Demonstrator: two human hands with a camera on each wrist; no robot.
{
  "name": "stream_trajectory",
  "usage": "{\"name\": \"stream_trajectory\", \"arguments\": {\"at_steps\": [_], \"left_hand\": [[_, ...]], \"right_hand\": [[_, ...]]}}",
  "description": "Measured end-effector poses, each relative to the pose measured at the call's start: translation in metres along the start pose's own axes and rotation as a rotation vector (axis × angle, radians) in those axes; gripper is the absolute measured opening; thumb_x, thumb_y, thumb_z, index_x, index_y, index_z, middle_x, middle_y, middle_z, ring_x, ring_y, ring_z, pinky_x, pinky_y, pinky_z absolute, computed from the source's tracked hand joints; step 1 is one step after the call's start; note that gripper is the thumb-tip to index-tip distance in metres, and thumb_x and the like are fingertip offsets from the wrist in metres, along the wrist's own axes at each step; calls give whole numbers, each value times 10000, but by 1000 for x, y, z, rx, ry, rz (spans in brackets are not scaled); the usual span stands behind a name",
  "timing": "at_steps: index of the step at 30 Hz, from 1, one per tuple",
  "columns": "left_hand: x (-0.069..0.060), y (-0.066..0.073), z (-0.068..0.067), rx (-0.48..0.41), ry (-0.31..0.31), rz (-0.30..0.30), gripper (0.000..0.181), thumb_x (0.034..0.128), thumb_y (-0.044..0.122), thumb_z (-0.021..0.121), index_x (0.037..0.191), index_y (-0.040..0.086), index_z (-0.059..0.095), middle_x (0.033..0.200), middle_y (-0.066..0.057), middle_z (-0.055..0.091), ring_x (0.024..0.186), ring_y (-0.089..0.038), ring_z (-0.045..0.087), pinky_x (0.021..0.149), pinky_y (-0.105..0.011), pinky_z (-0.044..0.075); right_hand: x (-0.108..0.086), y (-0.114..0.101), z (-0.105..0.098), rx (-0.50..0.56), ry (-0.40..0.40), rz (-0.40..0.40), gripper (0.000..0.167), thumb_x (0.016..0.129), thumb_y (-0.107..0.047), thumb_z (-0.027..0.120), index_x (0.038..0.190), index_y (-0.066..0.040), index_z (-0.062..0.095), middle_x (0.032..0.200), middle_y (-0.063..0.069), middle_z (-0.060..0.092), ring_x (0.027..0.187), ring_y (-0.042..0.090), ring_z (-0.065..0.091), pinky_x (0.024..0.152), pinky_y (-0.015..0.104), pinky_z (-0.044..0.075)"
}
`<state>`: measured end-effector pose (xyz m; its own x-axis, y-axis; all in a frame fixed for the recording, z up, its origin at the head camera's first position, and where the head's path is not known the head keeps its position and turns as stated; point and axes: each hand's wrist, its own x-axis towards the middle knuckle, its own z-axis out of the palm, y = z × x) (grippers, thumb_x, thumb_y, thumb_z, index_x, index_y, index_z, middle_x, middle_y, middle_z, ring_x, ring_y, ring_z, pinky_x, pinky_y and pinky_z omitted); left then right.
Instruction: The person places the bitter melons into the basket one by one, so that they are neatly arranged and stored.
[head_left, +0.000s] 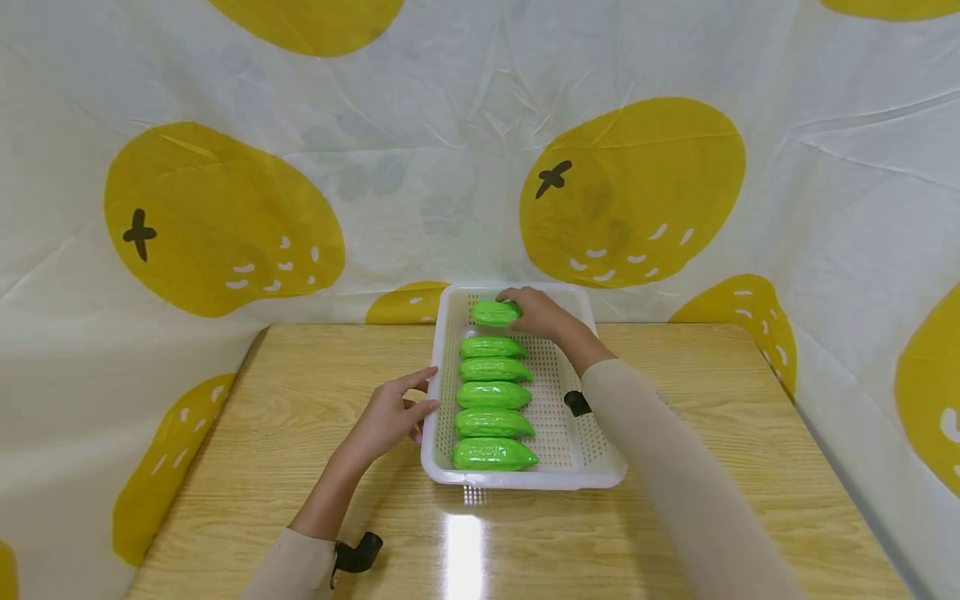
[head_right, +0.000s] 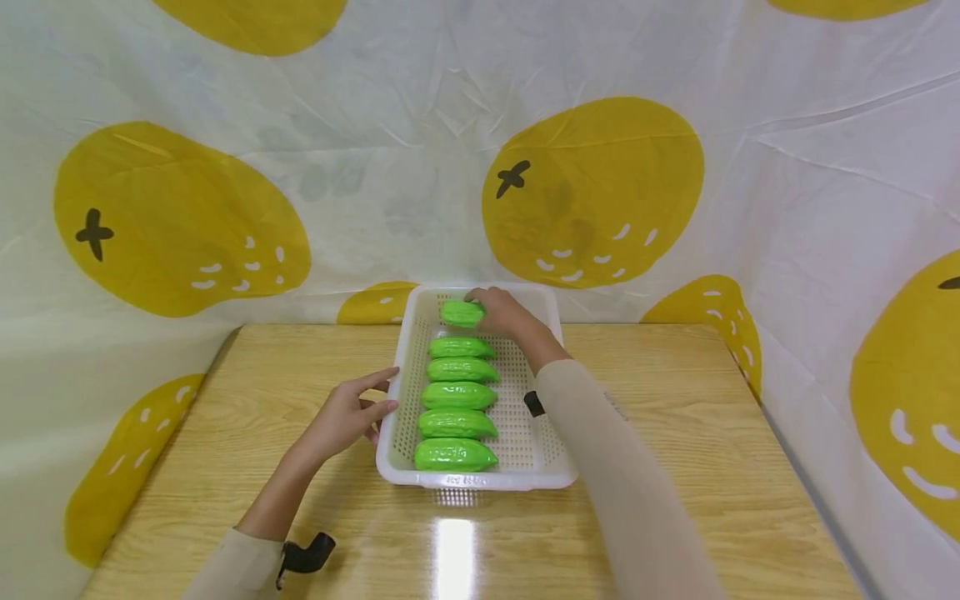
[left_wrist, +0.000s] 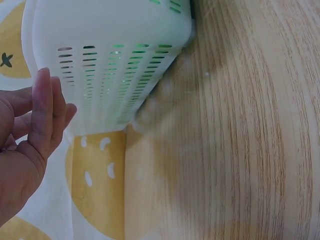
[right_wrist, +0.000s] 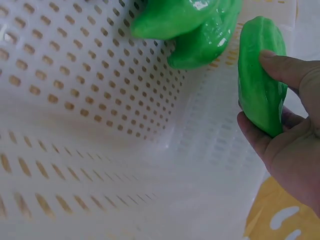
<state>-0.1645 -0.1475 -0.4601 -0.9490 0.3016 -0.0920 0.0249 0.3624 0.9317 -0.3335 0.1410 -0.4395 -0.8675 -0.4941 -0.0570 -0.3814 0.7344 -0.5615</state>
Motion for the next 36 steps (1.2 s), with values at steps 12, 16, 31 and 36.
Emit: {"name": "stream_trajectory", "arguments": {"at_steps": [12,16,31,36], "left_hand": [[0,0,0,-1,-1,-2,588,1005,75,673,1556,90,468,1295,-237,571,620,-177,661,593,-577,622],[1,-1,0,4,-3,1,587,1005,80,674,1555,88,469,1299,-240,571,635,-174,671,585,-554,630],[0,-3,-2,7,3,-1,586,1003,87,679,1553,95,475,1302,-238,570,609,-175,658,591,-579,621],[0,-2,-1,7,2,-3,588,1004,84,677,1555,95,472,1308,-238,569,619,-173,666,603,-587,620]], "right_hand": [[1,3,18,-59,27,42,484,949,-58,698,1410,4,564,1408,194,602,1321,364,548,1136,497,484],[-1,3,20,-68,28,69,508,970,-82,689,1450,-12,541,1436,212,572,1359,397,504,1156,529,462],[-1,4,34,-41,105,134,490,971,-128,719,1430,-84,551,1377,217,526,1288,383,513,1102,526,496],[-2,2,35,-25,110,128,503,992,-177,694,1445,-41,524,1390,248,533,1316,405,499,1143,533,467]]}}
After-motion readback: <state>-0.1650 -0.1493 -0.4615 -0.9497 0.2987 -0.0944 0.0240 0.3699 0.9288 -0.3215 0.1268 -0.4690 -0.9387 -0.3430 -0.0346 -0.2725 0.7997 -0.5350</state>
